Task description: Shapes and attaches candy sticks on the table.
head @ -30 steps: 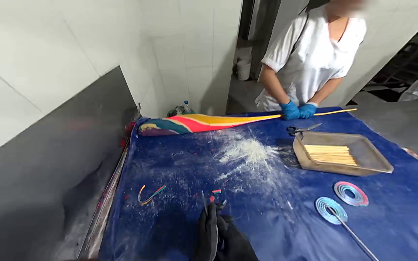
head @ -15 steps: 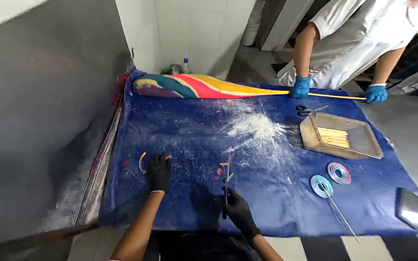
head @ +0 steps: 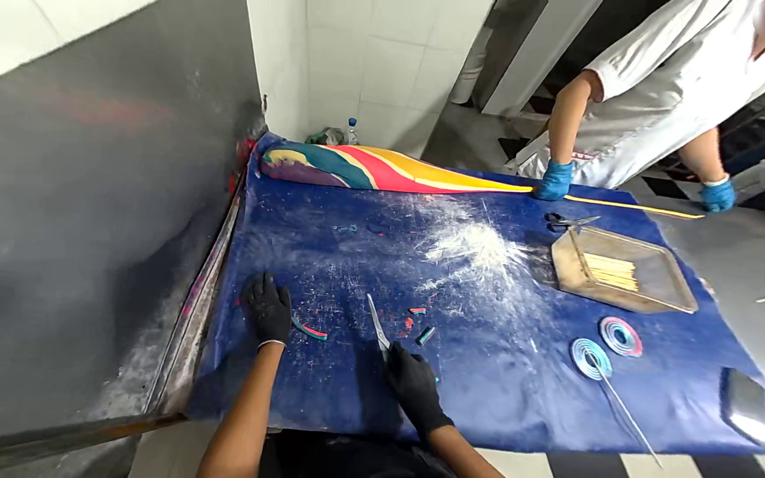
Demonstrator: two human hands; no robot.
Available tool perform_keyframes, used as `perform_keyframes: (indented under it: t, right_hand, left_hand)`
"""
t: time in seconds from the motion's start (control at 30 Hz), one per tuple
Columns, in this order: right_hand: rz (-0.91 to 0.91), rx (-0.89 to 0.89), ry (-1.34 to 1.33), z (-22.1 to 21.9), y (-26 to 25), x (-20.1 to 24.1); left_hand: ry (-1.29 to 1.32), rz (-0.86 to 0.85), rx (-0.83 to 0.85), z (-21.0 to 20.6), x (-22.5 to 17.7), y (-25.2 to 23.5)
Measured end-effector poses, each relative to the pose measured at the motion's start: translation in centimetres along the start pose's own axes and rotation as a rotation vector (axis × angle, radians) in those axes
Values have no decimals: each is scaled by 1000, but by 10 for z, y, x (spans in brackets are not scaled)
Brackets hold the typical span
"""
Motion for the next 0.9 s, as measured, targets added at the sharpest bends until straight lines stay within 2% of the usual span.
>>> perform_keyframes:
  t: [0.07, 0.13, 0.2, 0.23, 0.3, 0.33, 0.4, 0.47, 0.6, 0.63, 0.7, 0.77, 0.83, 0.9]
  right_hand:
    - [-75, 69, 161, 3, -28, 4]
    - [-146, 228, 267, 8, -50, 15]
    - [-118, 294, 311, 11, -59, 24]
    - [-73, 306, 317, 11, -61, 26]
    - [11, 349, 319, 10, -65, 27]
    - [38, 366, 314, 10, -66, 24]
    - [52, 409, 289, 9, -69, 19]
    - [47, 451, 256, 8, -71, 15]
    - [27, 411, 280, 16, -70, 14]
    - [26, 387, 287, 17, -70, 14]
    - [50, 380, 285, 16, -74, 12]
    - [61, 522, 269, 9, -76, 11]
    - [48, 648, 245, 16, -72, 18]
    - [30, 607, 188, 37, -65, 39]
  left_hand:
    - [96, 74, -2, -7, -19, 10]
    - [196, -30, 116, -10, -33, 27]
    - [214, -189, 235, -4, -24, 34]
    - [159, -226, 214, 1, -9, 30]
    - [1, -146, 65, 12, 17, 18]
    - [-25, -113, 35, 13, 17, 21]
    - [1, -243, 83, 8, -2, 47]
    - [89, -357, 129, 7, -2, 67]
    - [82, -116, 59, 31, 44, 48]
    - [79, -103, 67, 34, 45, 40]
    - [47, -172, 191, 33, 29, 27]
    - [-40, -302, 374, 22, 12, 26]
    - [-125, -407, 484, 16, 1, 32]
    - [-205, -418, 651, 30, -18, 38]
Point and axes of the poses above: each hand's wrist, its own y-axis away from the middle knuckle, its own z-axis out of the back of the hand, x = y × z, the point moved 7 cm from there along -y, towards the middle knuckle, and after that the axes turned 4 degrees about z, right-handed, at the moved point
